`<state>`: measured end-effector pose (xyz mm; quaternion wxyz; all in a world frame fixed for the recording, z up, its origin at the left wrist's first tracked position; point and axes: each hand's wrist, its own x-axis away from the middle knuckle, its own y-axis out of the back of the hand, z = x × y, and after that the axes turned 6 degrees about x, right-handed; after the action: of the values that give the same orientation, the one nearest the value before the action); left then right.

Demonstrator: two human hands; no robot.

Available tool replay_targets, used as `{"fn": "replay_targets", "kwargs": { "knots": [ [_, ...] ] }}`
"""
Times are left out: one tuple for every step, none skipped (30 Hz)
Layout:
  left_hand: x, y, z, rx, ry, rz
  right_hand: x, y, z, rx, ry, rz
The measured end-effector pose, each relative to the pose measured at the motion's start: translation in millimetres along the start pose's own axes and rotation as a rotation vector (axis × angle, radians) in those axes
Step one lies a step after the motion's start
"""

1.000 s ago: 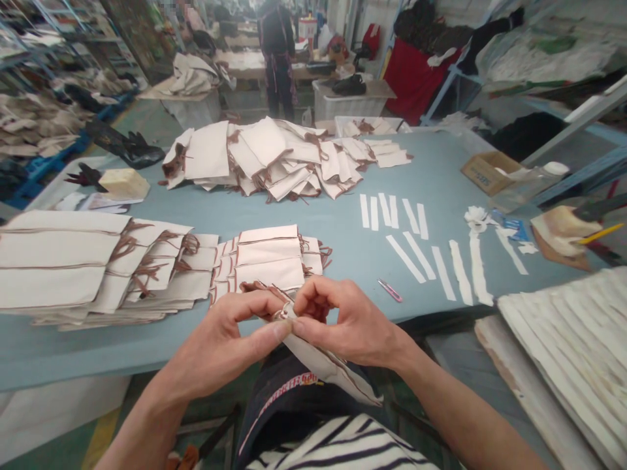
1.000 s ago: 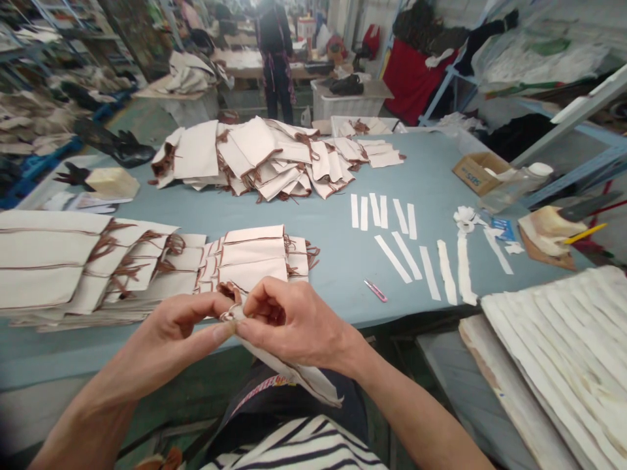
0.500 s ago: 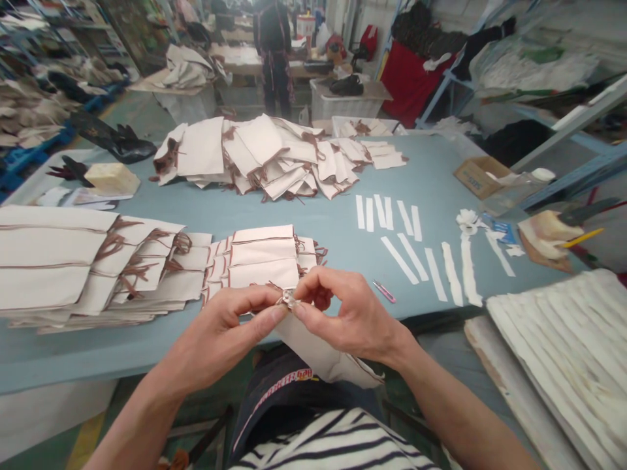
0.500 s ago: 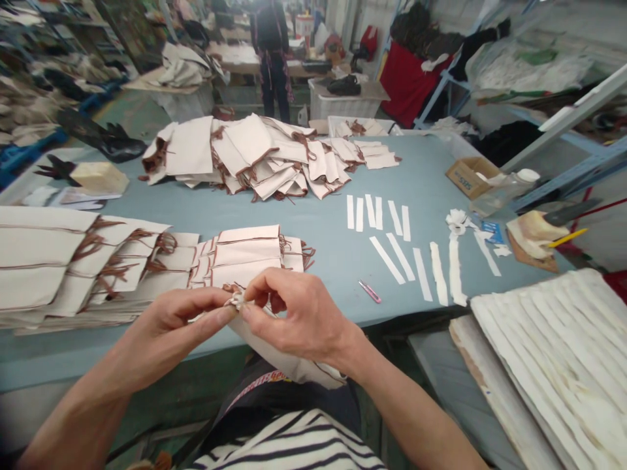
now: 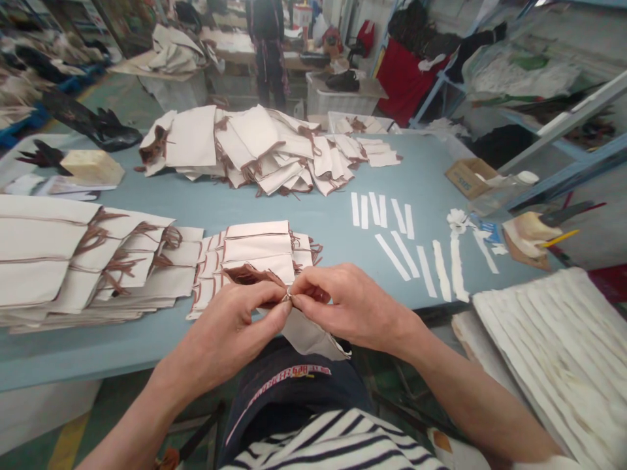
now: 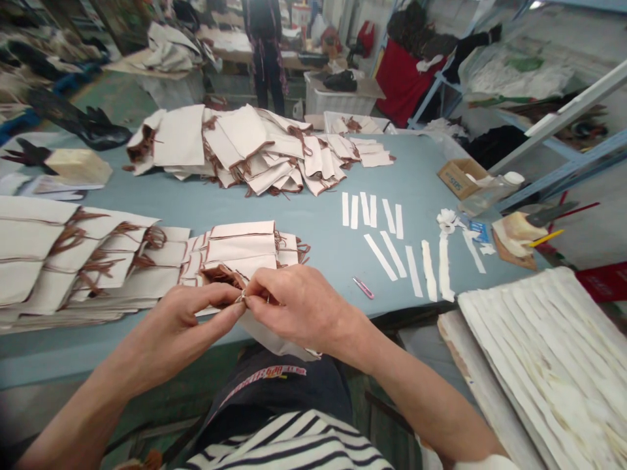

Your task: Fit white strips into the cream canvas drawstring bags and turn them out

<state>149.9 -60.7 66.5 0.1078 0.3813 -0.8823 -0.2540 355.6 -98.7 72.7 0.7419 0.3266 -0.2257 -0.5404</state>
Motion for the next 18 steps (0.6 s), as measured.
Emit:
{"fn": "replay_targets", "kwargs": {
  "knots": [
    [-0.1,-1.7,1.4,-0.006,0.011,-0.012,-0.9,-1.1,0.0,0.02,-0.01,0.003],
    [-0.1,-3.5,2.8,-0.011,0.022,-0.025,-1.7,-2.1,-0.1,0.035,-0.019,0.007],
    [0.1,-5.1,4.1,-0.011,0.034,-0.035,-2.2,-3.1,-0.3,0.04,-0.024,0.013],
    [0.5,-6.5,5.1,-0.006,0.043,-0.041,-2.3,-4.1,-0.6,0.038,-0.025,0.017],
    [1.0,-7.7,5.9,0.004,0.05,-0.043,-1.9,-5.1,-0.9,0.036,-0.021,0.02],
    [1.5,-8.6,6.4,0.017,0.054,-0.043,-1.3,-6.4,-1.2,0.042,-0.012,0.022],
    [2.0,-9.4,6.9,0.031,0.055,-0.042,-0.3,-8.0,-1.4,0.061,0.004,0.019],
    [2.5,-10.1,7.4,0.045,0.057,-0.042,1.0,-10.1,-1.4,0.094,0.019,0.015],
    [3.0,-11.0,8.0,0.059,0.058,-0.044,2.3,-12.7,-1.2,0.141,0.032,0.008],
    [3.4,-12.0,8.9,0.075,0.059,-0.051,3.6,-15.9,-0.8,0.197,0.042,-0.001],
    [3.8,-13.3,9.9,0.093,0.061,-0.059,4.7,-19.5,-0.3,0.257,0.046,-0.012],
    [4.1,-15.0,11.2,0.11,0.065,-0.069,5.6,-23.4,0.4,0.316,0.045,-0.028],
    [4.4,-17.2,12.6,0.123,0.072,-0.08,6.2,-27.4,0.9,0.369,0.039,-0.045],
    [4.7,-19.6,14.0,0.128,0.077,-0.094,6.4,-31.2,1.3,0.411,0.026,-0.067],
    [4.9,-22.4,15.2,0.12,0.083,-0.113,6.1,-34.5,1.2,0.438,0.008,-0.09],
    [5.1,-25.4,16.3,0.098,0.089,-0.137,5.4,-37.2,0.7,0.444,-0.015,-0.108],
    [5.2,-28.4,17.1,0.065,0.094,-0.165,4.4,-38.9,-0.5,0.425,-0.041,-0.118],
    [5.2,-31.3,17.7,0.026,0.099,-0.193,3.0,-39.9,-2.4,0.381,-0.067,-0.122]
  ]
}}
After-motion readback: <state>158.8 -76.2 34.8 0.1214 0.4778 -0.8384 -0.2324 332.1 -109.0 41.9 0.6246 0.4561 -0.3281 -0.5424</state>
